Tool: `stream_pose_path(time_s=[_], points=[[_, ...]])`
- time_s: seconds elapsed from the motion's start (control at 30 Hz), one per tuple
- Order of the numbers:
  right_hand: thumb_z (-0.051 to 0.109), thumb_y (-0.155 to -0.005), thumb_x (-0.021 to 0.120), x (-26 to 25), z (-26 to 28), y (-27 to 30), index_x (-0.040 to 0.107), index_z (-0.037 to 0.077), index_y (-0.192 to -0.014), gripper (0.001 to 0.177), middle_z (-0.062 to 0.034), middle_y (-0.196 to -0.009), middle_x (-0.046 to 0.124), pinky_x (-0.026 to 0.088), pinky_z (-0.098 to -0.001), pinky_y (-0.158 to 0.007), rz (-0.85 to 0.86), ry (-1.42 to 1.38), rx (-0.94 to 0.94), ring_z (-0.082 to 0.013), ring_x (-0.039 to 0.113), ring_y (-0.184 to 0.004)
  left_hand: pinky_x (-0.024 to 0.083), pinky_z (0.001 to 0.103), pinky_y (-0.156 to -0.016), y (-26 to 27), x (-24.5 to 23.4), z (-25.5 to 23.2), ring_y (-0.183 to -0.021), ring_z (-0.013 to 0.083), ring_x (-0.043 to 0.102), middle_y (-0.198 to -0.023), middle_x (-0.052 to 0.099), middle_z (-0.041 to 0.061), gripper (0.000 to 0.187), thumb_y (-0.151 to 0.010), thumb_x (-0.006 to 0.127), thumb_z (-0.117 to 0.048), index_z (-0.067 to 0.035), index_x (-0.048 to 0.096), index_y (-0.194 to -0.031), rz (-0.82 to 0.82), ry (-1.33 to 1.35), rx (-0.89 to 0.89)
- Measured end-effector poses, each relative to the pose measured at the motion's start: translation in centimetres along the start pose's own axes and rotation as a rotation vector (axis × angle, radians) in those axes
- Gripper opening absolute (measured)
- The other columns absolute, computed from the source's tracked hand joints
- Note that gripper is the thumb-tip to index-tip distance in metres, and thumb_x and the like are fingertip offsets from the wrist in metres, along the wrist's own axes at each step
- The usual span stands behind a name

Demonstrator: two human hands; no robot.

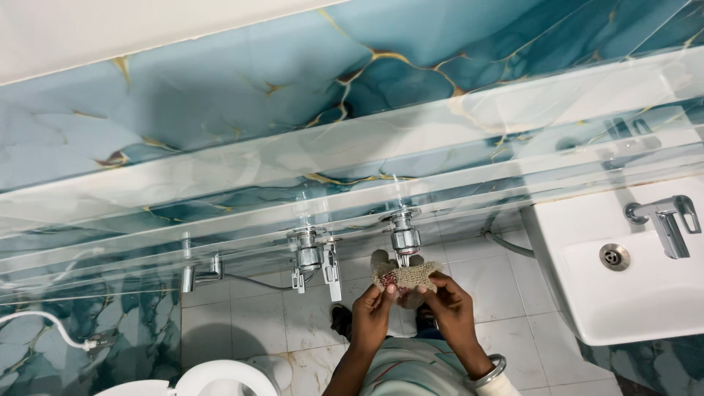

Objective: The person cleans various bathroom fixtures using a cloth, including a faucet, shower head, and small sink.

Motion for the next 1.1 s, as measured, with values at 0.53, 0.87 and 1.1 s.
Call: stream_pose_path(time_s=[0.53, 0.87, 1.1], points=[[0.011, -0.094, 0.057, 6.2, -4.1, -12.1, 0.056, -0.002, -0.134, 0.042, -0.0140, -0.122, 0.070, 0.051, -0.0364, -0.099, 0.308, 0.139, -0.199, -0.0230, 0.065, -0.112, 0.044, 0.034, -0.105, -14.8, 5.1, 10.5, -0.123, 0.0165, 0.058, -0.135, 0.059, 0.002, 0.049, -0.097, 0.055, -0.019, -0.007, 0.048, -0.144, -0.061, 0.273, -0.190], [0.019, -0.094, 0.063, 6.4, -3.0, -11.6, 0.057, -0.001, -0.128, 0.040, -0.0201, -0.115, 0.070, 0.054, -0.0389, -0.089, 0.143, 0.222, -0.046, -0.0288, 0.067, -0.104, 0.052, 0.039, -0.086, -15.7, 5.4, 11.1, -0.098, 0.0200, 0.066, -0.110, 0.071, 0.008, 0.036, -0.097, 0.054, -0.023, -0.002, 0.066, -0.124, -0.083, 0.551, -0.386], [0.011, -0.092, 0.062, 6.1, -0.8, -9.6, 0.052, -0.001, -0.135, 0.045, -0.0255, -0.129, 0.063, 0.049, -0.0415, -0.100, 0.144, 0.494, -0.310, -0.0397, 0.062, -0.118, 0.046, 0.035, -0.103, -13.2, 3.0, 7.5, -0.121, 0.0204, 0.060, -0.131, 0.063, 0.010, 0.041, -0.104, 0.048, -0.022, -0.001, 0.054, -0.139, -0.062, -0.088, 0.145]])
Point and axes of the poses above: each hand's wrist, its own y-axis away from the middle knuckle, its own x-axis out of the palm, z = x × y, the point moved 8 cm from there along -y, towards the middle knuckle
